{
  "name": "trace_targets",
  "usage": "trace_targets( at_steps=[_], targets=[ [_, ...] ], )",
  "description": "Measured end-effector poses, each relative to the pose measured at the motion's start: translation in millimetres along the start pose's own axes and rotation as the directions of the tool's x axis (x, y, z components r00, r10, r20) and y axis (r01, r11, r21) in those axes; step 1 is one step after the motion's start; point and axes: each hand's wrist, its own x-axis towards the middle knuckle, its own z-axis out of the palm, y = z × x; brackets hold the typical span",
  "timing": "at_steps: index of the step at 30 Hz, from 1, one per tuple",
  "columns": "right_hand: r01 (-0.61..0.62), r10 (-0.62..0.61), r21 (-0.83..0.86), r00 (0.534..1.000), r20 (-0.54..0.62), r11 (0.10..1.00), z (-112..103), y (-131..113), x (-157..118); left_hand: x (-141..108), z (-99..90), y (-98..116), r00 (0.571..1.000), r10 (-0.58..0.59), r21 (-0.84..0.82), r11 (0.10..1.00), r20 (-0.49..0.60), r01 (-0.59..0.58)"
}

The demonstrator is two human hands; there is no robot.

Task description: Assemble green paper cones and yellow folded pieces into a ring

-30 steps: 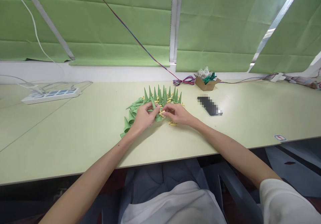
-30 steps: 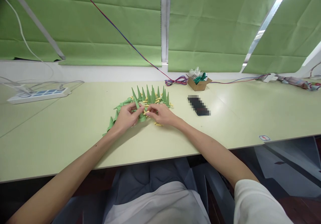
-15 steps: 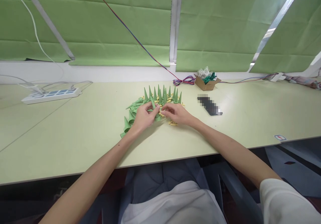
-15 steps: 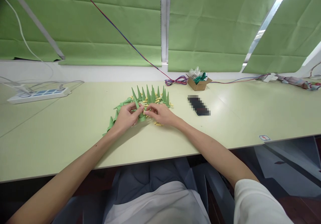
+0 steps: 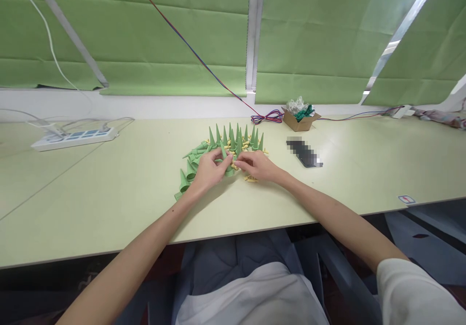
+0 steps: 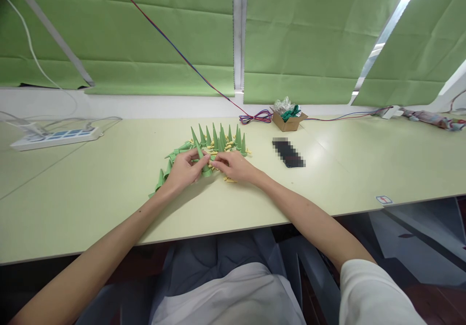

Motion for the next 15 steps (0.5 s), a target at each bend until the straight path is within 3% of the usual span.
trace_targets(
  at_steps=[6,15],
  targets=[
    [0.001,-0.001,-0.039,1.0,-0.006,0.999,0.2,1.3,0.4,0.1,-0.1,-0.4,1.0,-0.018,-0.026,1.0,0.003,0.018],
    [0.051,-0.05,0.03,0.998,-0.034,0.998,0.0,1.1,-0.5,-0.3,-0.3,0.5,0.999,-0.038,-0.062,0.997,0.004,0.038]
  ],
)
